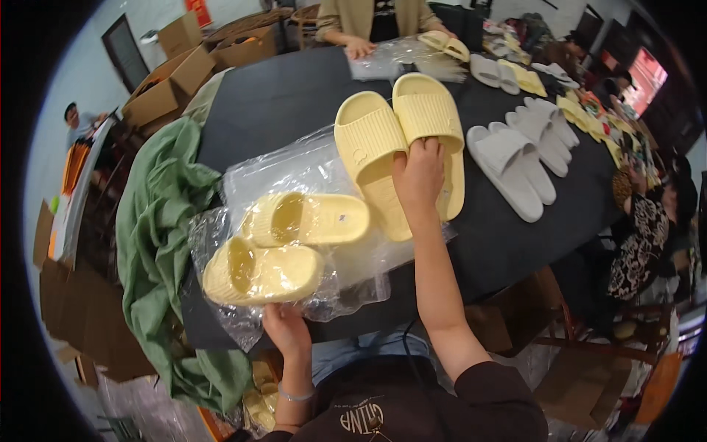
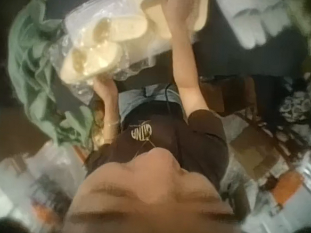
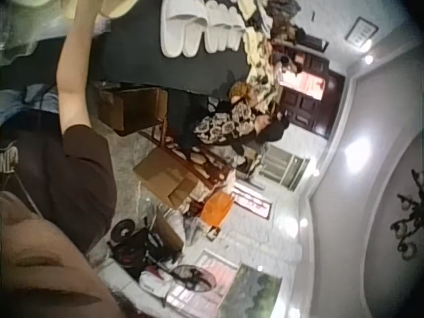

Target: The person places pairs of white and yellow slippers onto bubble wrap, wraps them, and sets them aside. They repeat this process for multiple pairs, handling the slippers and bubble wrap by hand.

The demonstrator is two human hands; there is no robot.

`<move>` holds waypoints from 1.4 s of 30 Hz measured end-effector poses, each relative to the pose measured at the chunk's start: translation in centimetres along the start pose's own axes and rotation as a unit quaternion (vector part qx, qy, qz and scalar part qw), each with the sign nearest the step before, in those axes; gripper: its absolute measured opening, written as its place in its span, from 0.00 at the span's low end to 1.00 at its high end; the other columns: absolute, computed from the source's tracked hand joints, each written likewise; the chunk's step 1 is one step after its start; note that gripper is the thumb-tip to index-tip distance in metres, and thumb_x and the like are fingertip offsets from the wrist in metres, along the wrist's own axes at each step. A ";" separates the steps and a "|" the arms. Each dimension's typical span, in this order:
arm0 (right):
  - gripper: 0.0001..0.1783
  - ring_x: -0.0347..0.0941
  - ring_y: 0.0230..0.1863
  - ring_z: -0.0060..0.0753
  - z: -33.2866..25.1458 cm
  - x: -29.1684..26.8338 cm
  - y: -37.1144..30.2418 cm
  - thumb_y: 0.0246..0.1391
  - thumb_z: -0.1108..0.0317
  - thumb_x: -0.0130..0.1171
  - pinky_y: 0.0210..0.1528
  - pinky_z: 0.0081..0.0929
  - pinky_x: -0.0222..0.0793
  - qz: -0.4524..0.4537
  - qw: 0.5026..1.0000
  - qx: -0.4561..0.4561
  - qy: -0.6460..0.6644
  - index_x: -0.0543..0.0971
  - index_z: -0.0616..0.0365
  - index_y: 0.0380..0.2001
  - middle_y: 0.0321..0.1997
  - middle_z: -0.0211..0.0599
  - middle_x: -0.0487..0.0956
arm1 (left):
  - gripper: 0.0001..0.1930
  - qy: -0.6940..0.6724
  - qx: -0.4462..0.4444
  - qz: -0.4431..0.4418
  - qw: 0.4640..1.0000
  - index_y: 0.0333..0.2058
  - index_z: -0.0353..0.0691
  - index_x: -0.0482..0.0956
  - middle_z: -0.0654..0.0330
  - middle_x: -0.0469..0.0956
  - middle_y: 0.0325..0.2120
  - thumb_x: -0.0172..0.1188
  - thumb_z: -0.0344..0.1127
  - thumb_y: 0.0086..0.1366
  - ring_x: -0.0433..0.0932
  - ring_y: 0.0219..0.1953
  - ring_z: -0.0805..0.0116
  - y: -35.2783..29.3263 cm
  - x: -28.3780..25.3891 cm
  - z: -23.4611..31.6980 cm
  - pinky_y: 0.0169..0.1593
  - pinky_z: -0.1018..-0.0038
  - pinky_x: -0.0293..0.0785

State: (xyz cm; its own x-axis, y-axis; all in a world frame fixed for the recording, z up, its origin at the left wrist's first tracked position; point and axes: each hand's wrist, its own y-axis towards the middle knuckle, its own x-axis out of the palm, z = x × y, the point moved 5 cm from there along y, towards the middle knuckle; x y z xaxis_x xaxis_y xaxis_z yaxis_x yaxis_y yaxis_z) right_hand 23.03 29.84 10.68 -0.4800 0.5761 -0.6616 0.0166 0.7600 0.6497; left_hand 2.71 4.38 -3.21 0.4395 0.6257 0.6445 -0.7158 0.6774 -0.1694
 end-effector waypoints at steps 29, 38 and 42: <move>0.18 0.76 0.36 0.39 -1.2 3.9 -2.6 0.53 0.61 0.56 0.39 0.30 0.69 -0.371 0.899 -0.134 0.189 0.76 0.63 0.42 0.37 0.45 0.78 | 0.18 0.242 -0.195 -0.320 0.895 0.47 0.25 0.72 0.46 0.76 0.44 0.47 0.37 0.68 0.76 0.48 0.58 -6.6 -1.1 14.4 0.50 0.67 0.73; 0.21 0.71 0.26 0.23 2.2 12.7 -3.7 0.56 0.55 0.55 0.30 0.23 0.66 -0.488 0.827 0.038 0.278 0.75 0.66 0.37 0.24 0.33 0.76 | 0.27 0.646 0.141 -0.008 0.750 0.38 0.29 0.75 0.49 0.79 0.31 0.46 0.54 0.66 0.79 0.33 0.61 15.0 -9.0 17.3 0.39 0.69 0.73; 0.16 0.69 0.24 0.19 2.3 12.0 -4.1 0.58 0.57 0.53 0.27 0.22 0.64 -0.437 0.869 -0.077 0.217 0.75 0.62 0.34 0.24 0.28 0.74 | 0.29 0.568 -0.039 -0.024 0.822 0.32 0.29 0.75 0.55 0.78 0.21 0.47 0.57 0.64 0.76 0.16 0.68 15.1 -7.1 16.2 0.20 0.73 0.69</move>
State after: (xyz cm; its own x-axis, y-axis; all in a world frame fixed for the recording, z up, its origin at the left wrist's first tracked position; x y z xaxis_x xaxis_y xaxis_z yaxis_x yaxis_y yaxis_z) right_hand 19.25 34.33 -0.81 -0.5359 -0.3946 -0.7464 -0.6230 0.7815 0.0340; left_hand -19.99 3.90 1.75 0.7214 0.5244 -0.4523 -0.6648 0.7073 -0.2402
